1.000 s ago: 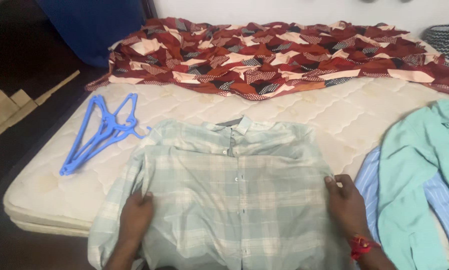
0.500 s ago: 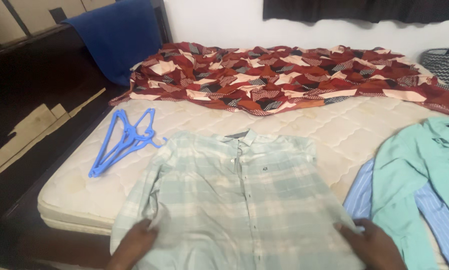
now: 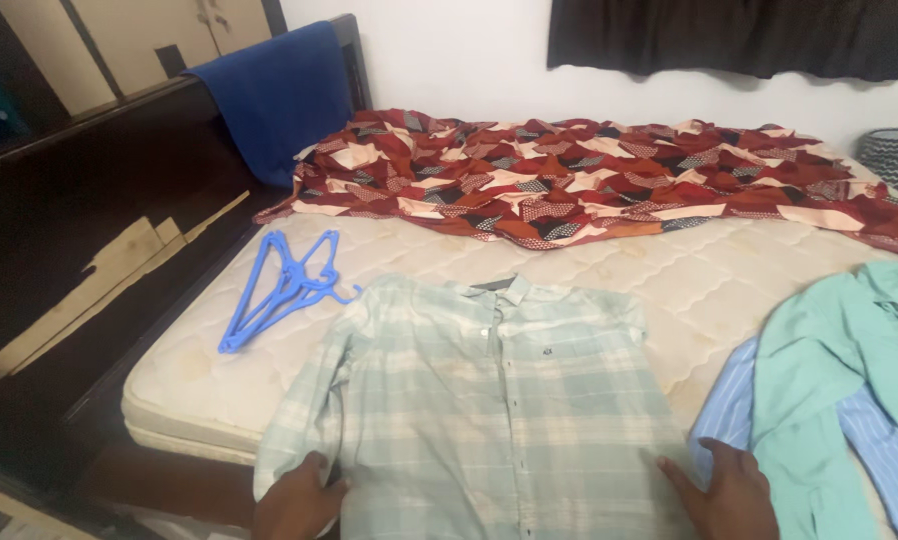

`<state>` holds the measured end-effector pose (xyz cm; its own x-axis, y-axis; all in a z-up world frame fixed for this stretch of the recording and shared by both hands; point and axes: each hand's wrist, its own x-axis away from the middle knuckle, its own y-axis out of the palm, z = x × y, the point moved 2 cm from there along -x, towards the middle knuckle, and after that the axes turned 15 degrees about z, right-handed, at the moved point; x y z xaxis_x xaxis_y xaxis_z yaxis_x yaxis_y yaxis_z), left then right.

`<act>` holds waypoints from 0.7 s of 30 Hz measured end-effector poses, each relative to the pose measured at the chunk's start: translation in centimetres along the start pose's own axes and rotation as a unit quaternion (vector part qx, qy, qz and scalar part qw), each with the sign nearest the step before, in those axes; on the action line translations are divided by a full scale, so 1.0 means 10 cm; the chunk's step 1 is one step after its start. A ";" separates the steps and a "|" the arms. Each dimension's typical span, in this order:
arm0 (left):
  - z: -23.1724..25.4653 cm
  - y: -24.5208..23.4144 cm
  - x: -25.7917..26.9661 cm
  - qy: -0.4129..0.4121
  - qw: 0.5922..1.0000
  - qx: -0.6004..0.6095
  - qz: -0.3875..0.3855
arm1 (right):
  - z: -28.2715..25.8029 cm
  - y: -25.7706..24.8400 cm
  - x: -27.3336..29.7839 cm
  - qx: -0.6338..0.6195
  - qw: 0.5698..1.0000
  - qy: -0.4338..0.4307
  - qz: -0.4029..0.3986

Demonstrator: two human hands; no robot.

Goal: The person lays a light blue plaid shirt on a mattress and buttons it from the bottom up. They then pick up a blue hanger and place it inside the shirt collar, continuing to button the remaining buttons.

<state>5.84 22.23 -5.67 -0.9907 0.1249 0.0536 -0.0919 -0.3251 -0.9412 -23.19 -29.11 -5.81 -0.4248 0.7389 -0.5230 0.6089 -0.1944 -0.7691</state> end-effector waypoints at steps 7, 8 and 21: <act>0.45 -0.92 0.19 -0.014 0.994 0.069 0.084 | -1.27 -0.43 0.03 -0.154 0.982 -0.092 0.067; 0.50 -1.01 0.17 -0.005 0.993 0.066 0.102 | -1.46 -0.49 0.01 -0.181 0.976 -0.101 0.069; 0.44 -1.58 -0.58 0.061 0.951 0.146 0.265 | -3.51 -0.40 -0.21 -0.350 0.920 -0.179 -0.009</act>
<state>12.58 22.49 10.37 -0.8887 -0.0271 -0.4577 0.3749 -0.6176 -0.6914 -1.21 -7.23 11.31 -0.5563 0.4547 -0.6955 0.8283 0.3708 -0.4200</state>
